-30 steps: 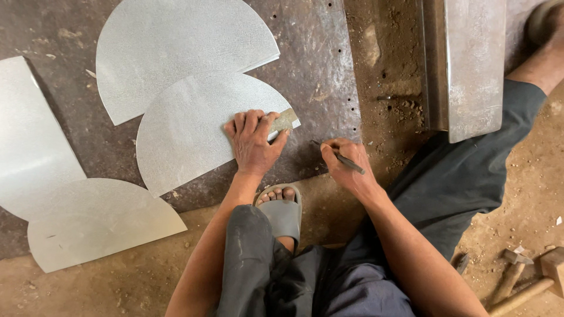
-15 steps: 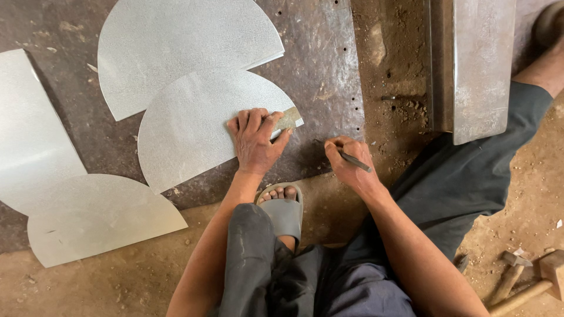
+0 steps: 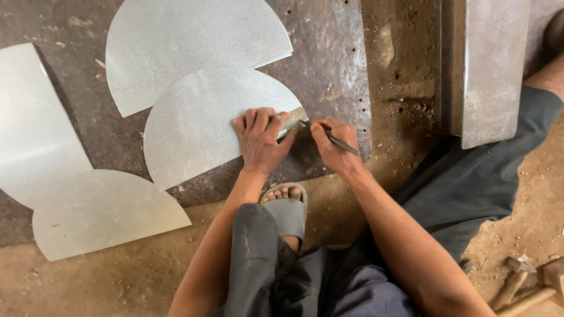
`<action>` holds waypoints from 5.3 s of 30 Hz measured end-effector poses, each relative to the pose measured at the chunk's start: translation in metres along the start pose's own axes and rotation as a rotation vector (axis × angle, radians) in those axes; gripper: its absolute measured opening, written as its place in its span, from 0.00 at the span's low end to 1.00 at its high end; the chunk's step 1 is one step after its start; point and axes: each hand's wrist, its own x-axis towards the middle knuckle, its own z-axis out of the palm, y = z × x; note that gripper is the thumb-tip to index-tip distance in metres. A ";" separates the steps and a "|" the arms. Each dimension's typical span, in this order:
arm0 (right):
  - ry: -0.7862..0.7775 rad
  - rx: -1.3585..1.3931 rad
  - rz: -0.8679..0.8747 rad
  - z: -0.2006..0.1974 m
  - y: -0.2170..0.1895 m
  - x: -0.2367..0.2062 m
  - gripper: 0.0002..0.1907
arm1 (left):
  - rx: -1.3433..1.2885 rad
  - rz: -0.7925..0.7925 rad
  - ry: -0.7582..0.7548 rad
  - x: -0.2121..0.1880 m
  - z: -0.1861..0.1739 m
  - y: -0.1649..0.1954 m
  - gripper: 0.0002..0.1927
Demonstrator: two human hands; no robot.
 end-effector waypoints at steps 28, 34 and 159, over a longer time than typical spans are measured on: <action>-0.093 0.000 0.105 0.001 0.012 0.004 0.14 | -0.043 -0.143 -0.031 -0.034 -0.035 -0.024 0.20; -0.074 0.016 0.041 0.003 0.018 0.005 0.14 | 0.015 -0.044 -0.105 -0.025 -0.043 -0.027 0.21; 0.024 0.014 0.009 0.014 0.027 -0.004 0.14 | 0.436 0.005 -1.055 0.086 -0.037 -0.007 0.33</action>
